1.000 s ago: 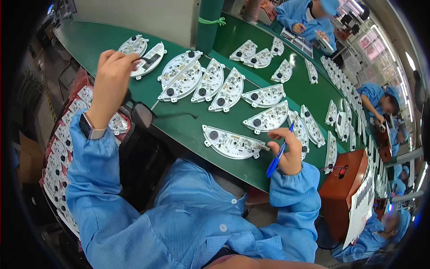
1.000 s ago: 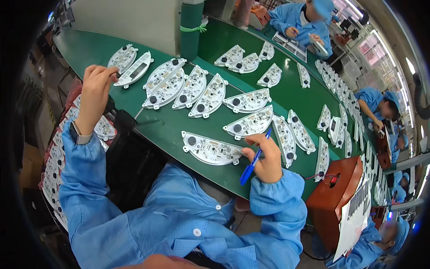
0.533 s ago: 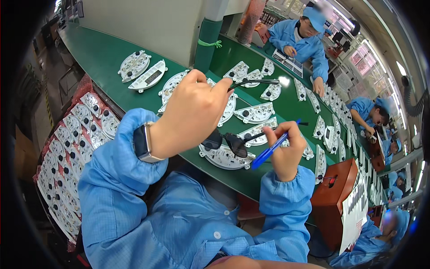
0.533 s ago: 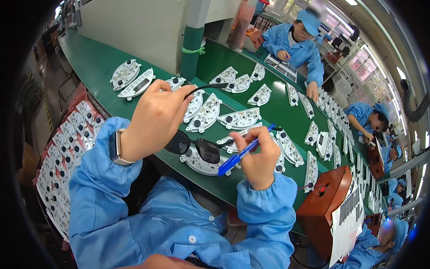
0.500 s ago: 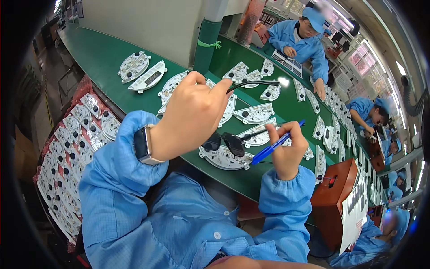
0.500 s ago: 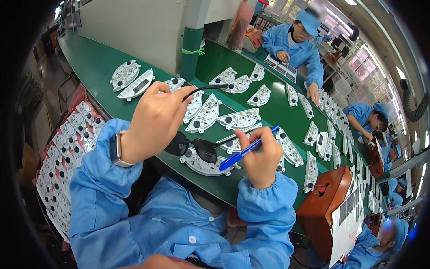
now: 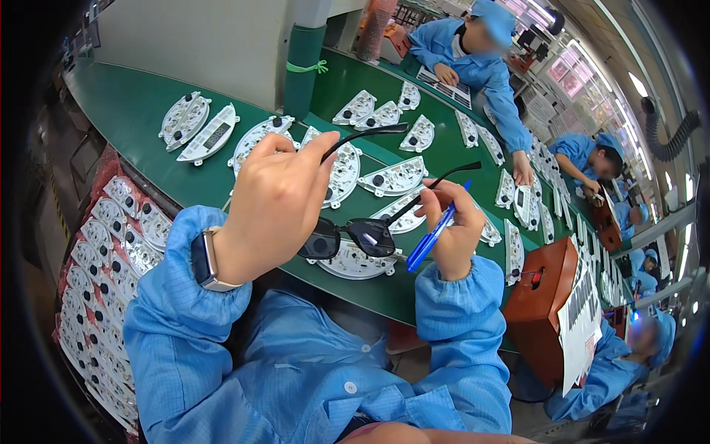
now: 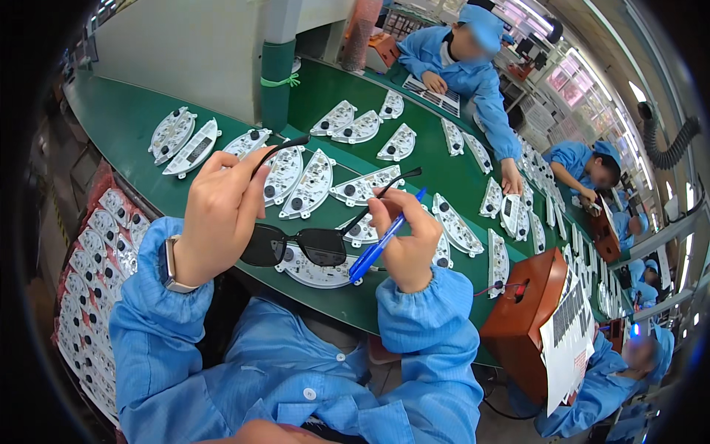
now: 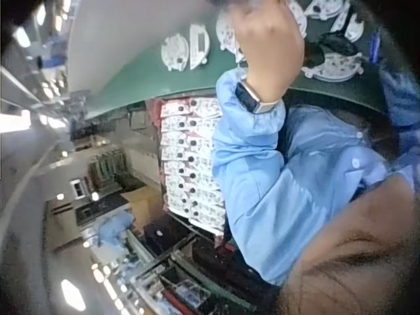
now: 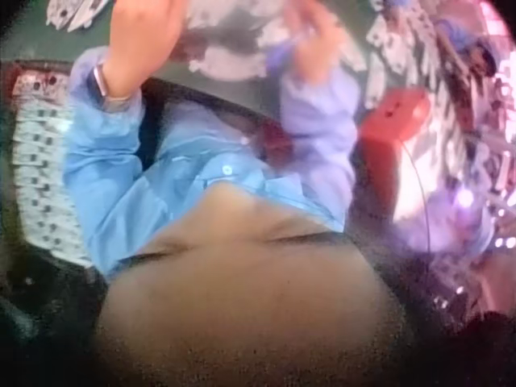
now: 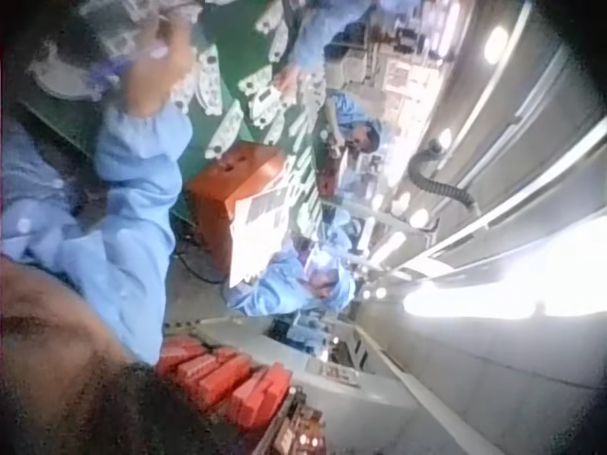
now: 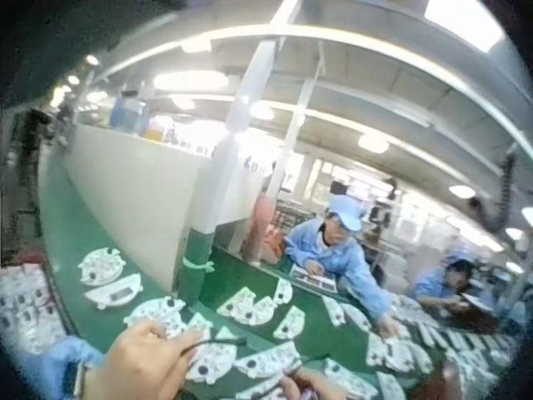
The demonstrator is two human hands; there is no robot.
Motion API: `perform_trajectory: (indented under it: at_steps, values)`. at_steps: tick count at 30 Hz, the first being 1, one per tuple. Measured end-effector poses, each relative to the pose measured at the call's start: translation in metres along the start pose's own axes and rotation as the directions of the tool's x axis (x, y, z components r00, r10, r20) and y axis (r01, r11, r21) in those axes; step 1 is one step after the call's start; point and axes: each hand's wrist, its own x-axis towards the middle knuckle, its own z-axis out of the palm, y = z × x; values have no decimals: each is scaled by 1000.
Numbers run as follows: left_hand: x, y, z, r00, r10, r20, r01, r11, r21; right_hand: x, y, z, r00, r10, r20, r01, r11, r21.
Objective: The person tests digital display circuit boards by plugging in a power connector cable, pressing the display buttons by hand, and rearranging the boards on the assembly line.
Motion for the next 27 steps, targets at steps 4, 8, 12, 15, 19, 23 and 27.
perform_trajectory:
  at_steps: [4, 8, 12, 15, 19, 23, 27]
  values:
    - [-1, 3, 0, 999, 9, 53, -8, 1000, -18, -3, -4, 0, 991, 128, 43, -132, 986, 105]
    - [-3, 5, -2, 995, 16, 99, -13, 1000, -25, -1, -5, 0, 983, 182, -6, -179, 973, 148]
    - [-5, 8, -5, 991, 23, 129, -22, 1000, -11, -1, -5, 1, 983, 182, 11, -182, 974, 134]
    - [-4, 13, -11, 986, 50, 161, -46, 999, -27, -2, -4, 0, 984, 176, 16, -177, 976, 125]
    - [-3, 21, -23, 953, 29, 303, 11, 992, -128, -2, -2, -1, 977, 214, 4, -211, 961, 181]
    - [-3, 27, -29, 960, 133, 248, -33, 929, -369, 1, 1, -2, 959, 284, -24, -277, 948, 155]
    - [-5, 34, -35, 917, 322, 234, -12, 609, -793, 2, 3, -2, 962, 273, 4, -270, 950, 157]
